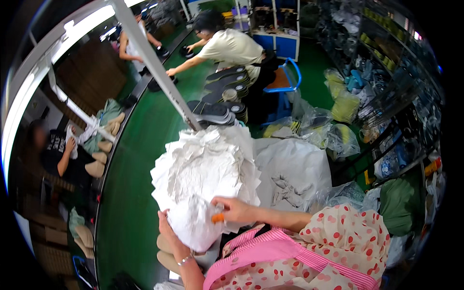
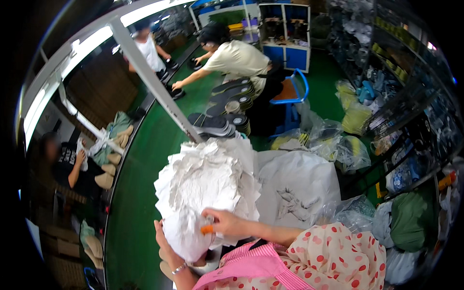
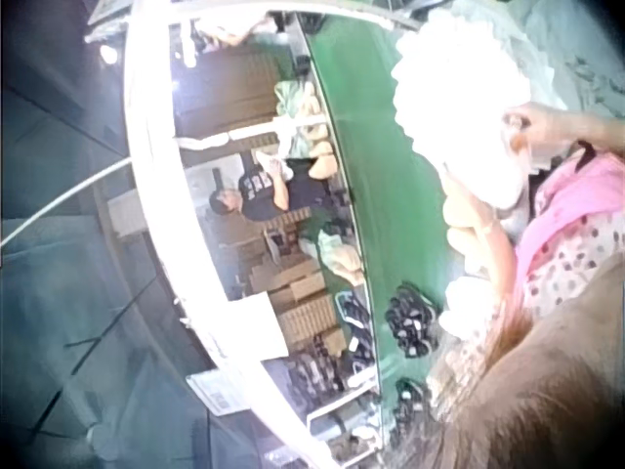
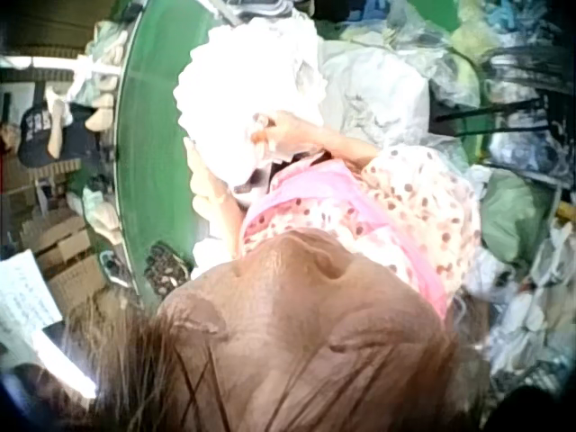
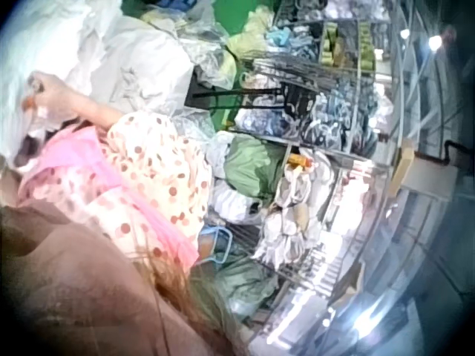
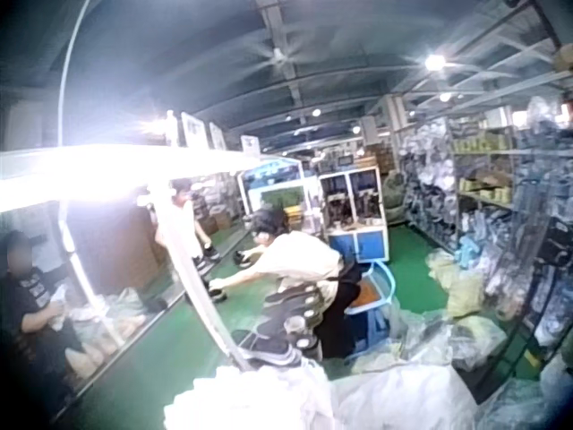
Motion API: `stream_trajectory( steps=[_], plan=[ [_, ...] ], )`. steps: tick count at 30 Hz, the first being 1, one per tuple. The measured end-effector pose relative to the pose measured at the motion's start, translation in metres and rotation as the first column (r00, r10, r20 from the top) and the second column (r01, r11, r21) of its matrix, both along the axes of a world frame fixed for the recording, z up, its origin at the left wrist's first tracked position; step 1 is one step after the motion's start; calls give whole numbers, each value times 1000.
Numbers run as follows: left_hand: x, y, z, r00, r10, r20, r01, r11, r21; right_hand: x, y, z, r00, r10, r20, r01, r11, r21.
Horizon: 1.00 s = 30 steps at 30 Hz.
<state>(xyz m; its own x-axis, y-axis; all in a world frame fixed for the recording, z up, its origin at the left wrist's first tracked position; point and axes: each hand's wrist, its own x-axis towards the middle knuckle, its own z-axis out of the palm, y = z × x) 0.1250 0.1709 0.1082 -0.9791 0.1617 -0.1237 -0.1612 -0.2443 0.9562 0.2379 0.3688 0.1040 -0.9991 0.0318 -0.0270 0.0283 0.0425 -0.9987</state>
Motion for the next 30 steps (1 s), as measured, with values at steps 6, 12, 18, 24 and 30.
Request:
stream_trajectory(
  steps=[6,12,18,24,30],
  plan=[
    [10,-11,-22,971,-151,185,62,907,416,-20,19,-3,981,-158,-115,90,885,-456],
    [8,-8,-10,991,127,-53,-109,960,259,-16,16,-1,863,-501,61,490,802,-340],
    [9,-13,29,928,321,-190,-283,938,201,-25,47,-47,762,-637,116,567,569,-595],
    [-13,-29,40,923,349,-162,-299,916,269,-29,47,-36,793,-608,33,502,622,-602],
    [7,-9,18,936,-62,346,-100,896,433,-38,22,-26,809,-582,86,445,509,-737]
  ],
)
